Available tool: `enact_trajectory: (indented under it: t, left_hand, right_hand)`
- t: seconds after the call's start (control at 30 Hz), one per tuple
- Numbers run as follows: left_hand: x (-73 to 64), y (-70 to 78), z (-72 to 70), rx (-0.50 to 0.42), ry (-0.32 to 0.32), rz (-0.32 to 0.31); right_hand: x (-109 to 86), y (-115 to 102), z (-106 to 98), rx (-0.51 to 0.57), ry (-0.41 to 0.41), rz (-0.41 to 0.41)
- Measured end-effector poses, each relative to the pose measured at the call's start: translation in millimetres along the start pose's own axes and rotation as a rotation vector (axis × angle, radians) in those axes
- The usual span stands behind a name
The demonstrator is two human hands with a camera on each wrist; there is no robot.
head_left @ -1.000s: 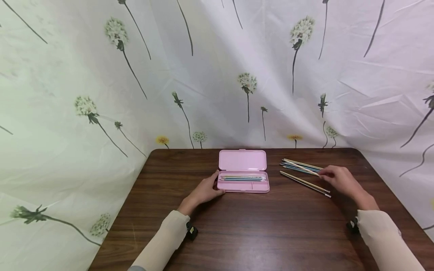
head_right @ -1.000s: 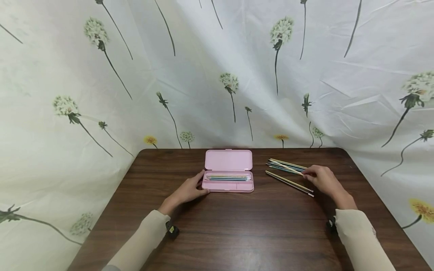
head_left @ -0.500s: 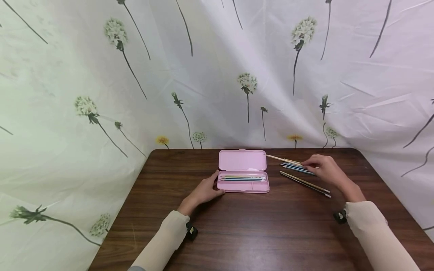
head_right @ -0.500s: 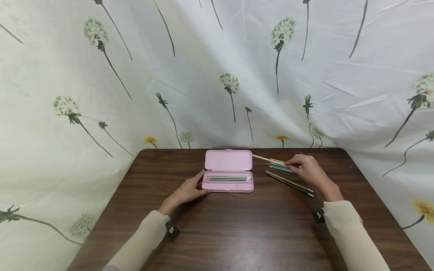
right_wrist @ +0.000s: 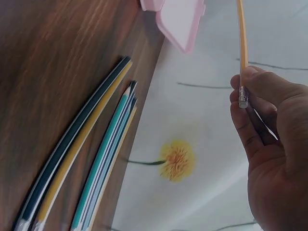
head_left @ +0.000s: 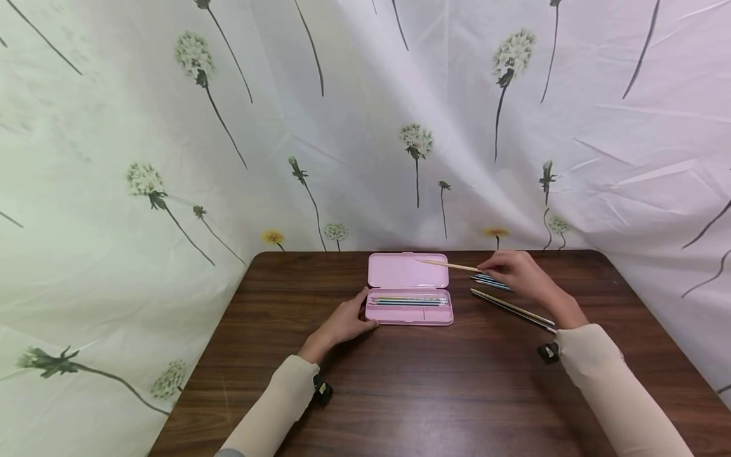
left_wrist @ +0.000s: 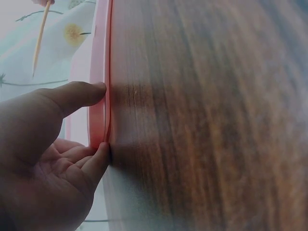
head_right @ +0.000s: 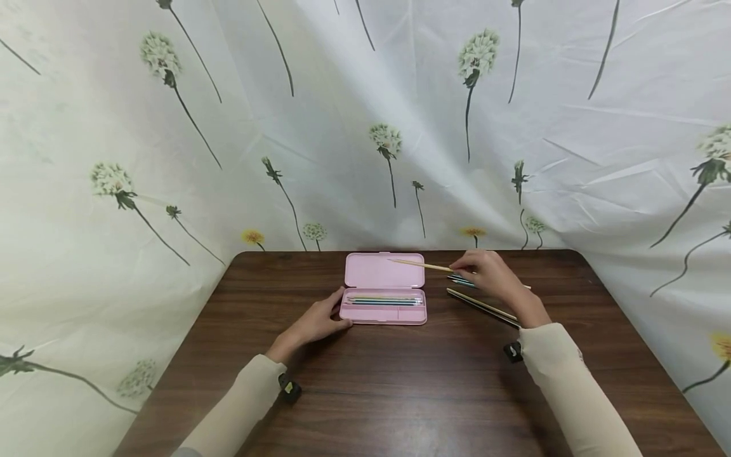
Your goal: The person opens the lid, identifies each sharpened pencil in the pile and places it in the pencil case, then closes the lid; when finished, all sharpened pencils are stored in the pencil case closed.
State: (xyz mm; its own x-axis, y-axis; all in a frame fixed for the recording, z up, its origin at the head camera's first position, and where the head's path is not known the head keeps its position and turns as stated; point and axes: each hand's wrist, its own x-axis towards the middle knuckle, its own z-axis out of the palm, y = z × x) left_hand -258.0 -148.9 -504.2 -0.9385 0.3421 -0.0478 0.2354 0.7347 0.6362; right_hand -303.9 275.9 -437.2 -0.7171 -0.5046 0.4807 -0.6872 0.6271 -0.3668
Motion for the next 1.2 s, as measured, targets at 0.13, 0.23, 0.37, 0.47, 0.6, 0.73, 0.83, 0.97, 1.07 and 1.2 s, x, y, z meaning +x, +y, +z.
enact_trajectory:
  t: [0.13, 0.23, 0.37, 0.47, 0.6, 0.73, 0.83, 0.97, 1.07, 1.2]
  left_hand:
    - [-0.3, 0.3, 0.2, 0.009, 0.005, -0.004]
    - [3.3, -6.3, 2.7, 0.001, 0.009, -0.001]
    - [3.3, -7.6, 2.7, -0.01, 0.003, -0.005]
    - [-0.8, -2.6, 0.0, -0.015, -0.003, -0.002]
    - [2.0, -11.4, 2.4, -0.011, 0.003, 0.033]
    - [14.7, -33.6, 11.8, 0.017, 0.013, 0.065]
    - [21.6, -42.9, 16.8, 0.037, 0.015, 0.069]
    - [15.3, -30.5, 10.6, 0.018, 0.006, 0.064]
    - [6.8, -13.4, 3.0, -0.014, -0.002, 0.045]
    - [1.4, -1.5, -0.4, -0.013, -0.005, 0.024]
  right_hand:
    - [10.0, -6, 4, 0.034, -0.034, 0.008]
    - [16.9, -10, 7, 0.055, -0.071, 0.017]
    - [24.6, -18, 13, 0.084, -0.11, 0.027]
    - [29.8, -25, 19, 0.111, -0.122, 0.02]
    - [35.7, -30, 28, 0.148, -0.129, 0.006]
    - [41.3, -30, 40, 0.17, -0.124, -0.033]
    - [44.7, -30, 48, 0.17, -0.13, -0.052]
    - [46.1, -32, 58, 0.166, -0.167, -0.019]
    - [45.7, -34, 65, 0.169, -0.204, 0.017]
    - [44.6, -32, 73, 0.172, -0.237, 0.052]
